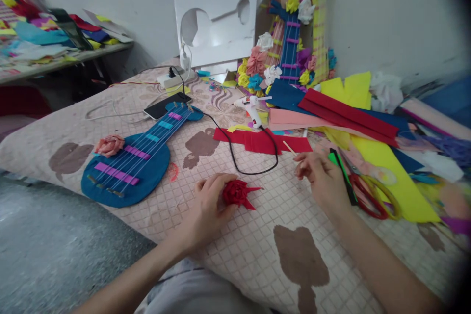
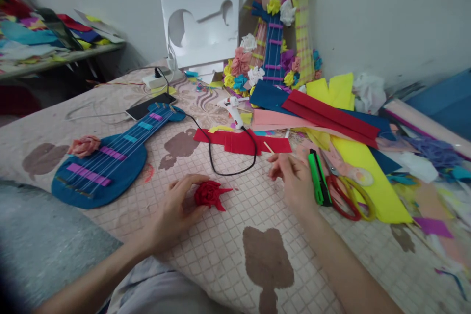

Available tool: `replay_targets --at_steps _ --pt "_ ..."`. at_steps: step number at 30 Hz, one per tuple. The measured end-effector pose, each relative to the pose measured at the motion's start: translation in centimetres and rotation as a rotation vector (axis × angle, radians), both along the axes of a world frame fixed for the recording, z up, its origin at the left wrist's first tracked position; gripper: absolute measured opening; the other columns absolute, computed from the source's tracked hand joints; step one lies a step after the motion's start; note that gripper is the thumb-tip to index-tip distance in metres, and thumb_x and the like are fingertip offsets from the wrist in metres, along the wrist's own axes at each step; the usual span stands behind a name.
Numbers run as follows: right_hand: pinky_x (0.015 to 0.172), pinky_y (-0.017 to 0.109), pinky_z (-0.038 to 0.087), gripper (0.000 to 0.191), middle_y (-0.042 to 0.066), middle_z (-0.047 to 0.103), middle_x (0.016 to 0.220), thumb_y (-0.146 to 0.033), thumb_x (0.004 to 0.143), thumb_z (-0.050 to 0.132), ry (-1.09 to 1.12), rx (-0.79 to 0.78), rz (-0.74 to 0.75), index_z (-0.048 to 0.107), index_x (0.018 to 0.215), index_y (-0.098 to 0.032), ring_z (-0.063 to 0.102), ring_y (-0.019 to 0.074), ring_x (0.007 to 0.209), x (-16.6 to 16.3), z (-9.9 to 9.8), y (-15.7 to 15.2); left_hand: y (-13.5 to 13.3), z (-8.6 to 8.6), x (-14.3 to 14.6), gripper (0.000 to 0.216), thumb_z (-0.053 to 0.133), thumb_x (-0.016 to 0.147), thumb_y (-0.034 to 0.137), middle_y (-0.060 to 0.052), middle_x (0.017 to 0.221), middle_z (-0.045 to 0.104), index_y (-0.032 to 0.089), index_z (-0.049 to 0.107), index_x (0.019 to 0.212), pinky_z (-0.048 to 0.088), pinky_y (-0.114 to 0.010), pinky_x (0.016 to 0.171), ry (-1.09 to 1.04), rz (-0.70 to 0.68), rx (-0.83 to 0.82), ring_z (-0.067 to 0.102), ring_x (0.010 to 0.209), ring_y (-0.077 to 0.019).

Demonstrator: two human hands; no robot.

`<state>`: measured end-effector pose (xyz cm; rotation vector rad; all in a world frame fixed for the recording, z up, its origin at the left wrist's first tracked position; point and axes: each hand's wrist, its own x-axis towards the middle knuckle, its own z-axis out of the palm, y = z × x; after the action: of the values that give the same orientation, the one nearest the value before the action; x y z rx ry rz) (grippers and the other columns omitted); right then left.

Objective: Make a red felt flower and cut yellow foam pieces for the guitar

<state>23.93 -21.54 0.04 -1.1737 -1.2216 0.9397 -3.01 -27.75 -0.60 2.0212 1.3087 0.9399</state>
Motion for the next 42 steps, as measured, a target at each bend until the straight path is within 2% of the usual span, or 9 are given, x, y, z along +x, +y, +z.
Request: replay_targets --at_steps 3,8,16,22,31,36,40,42 --pt "0.05 0.025 0.042 0.014 -0.003 0.057 0.063 -0.035 0.084 0.062 -0.139 -0.06 0.052 0.061 0.08 -0.022 0.051 0.0108 0.051 -0.8 0.1 -0.6 0.0 0.1 0.0 0.048 0.061 0.076 0.009 -0.006 0.119 0.059 0.025 0.049 0.119 0.036 -0.049 0.095 0.001 0.0 -0.011 0.053 0.111 -0.025" --pt "0.052 0.025 0.042 0.016 -0.004 0.056 0.058 -0.037 0.086 0.059 -0.227 -0.129 0.108 0.061 0.087 -0.022 0.052 0.011 0.053 -1.4 -0.1 -1.1 0.1 0.0 0.0 0.047 0.062 0.076 0.01 -0.006 0.119 0.059 0.024 0.048 0.119 0.036 -0.046 0.097 -0.001 -0.003 -0.024 0.053 0.112 -0.0241" --pt "0.054 0.025 0.042 0.016 -0.002 0.059 0.066 -0.039 0.085 0.06 -0.18 -0.148 0.111 0.061 0.087 -0.022 0.052 0.0112 0.056 -1.0 -0.6 -1.2 0.1 0.1 -0.6 0.06 0.066 0.072 0.01 -0.006 0.126 0.054 0.026 0.044 0.125 0.035 -0.045 0.101 0.01 -0.053 -0.043 0.048 0.119 -0.0247" --pt "0.053 0.025 0.042 0.018 -0.002 0.058 0.062 -0.039 0.085 0.059 -0.196 -0.169 0.125 0.061 0.087 -0.022 0.052 0.0115 0.055 -1.2 -0.7 -1.1 0.1 0.2 -0.5 0.06 0.068 0.071 0.011 -0.007 0.129 0.051 0.026 0.044 0.124 0.035 -0.044 0.102 0.009 -0.042 -0.023 0.046 0.122 -0.0244" --pt "0.053 0.027 0.044 0.026 -0.001 0.057 0.061 -0.042 0.09 0.049 -0.225 -0.166 0.16 0.062 0.098 -0.021 0.055 0.0145 0.056 -1.1 -0.4 -1.2 -0.2 -0.1 -0.4 0.059 0.071 0.076 0.026 -0.008 0.13 0.052 0.027 0.041 0.127 0.036 -0.049 0.1 0.036 -0.001 -0.012 0.047 0.122 -0.0276" --pt "0.052 0.027 0.043 0.021 -0.002 0.057 0.063 -0.036 0.089 0.049 -0.44 -0.081 0.144 0.06 0.099 -0.022 0.052 0.0147 0.054 -0.6 -0.4 -1.1 -0.1 -0.1 -0.3 0.06 0.072 0.075 0.025 -0.009 0.128 0.054 0.027 0.041 0.127 0.038 -0.049 0.099 0.033 -0.003 -0.022 0.049 0.121 -0.0286" --pt "0.066 0.031 0.046 0.007 0.002 0.064 0.08 -0.028 0.084 0.054 -0.682 0.05 0.127 0.059 0.081 -0.023 0.06 0.0178 0.072 -0.4 -0.1 -1.2 -0.2 -0.4 -0.4 0.061 0.071 0.076 0.026 -0.009 0.13 0.053 0.028 0.041 0.129 0.038 -0.05 0.1 0.007 0.009 -0.007 0.048 0.122 -0.0278" --pt "0.062 0.029 0.045 0.011 0.0 0.063 0.072 -0.028 0.084 0.055 -0.748 0.051 0.099 0.056 0.074 -0.022 0.06 0.0176 0.067 -0.3 0.1 -1.3 -0.3 -0.7 -0.5 0.06 0.071 0.076 0.027 -0.01 0.13 0.053 0.027 0.041 0.129 0.039 -0.049 0.1 -0.016 0.015 -0.003 0.049 0.122 -0.0275"
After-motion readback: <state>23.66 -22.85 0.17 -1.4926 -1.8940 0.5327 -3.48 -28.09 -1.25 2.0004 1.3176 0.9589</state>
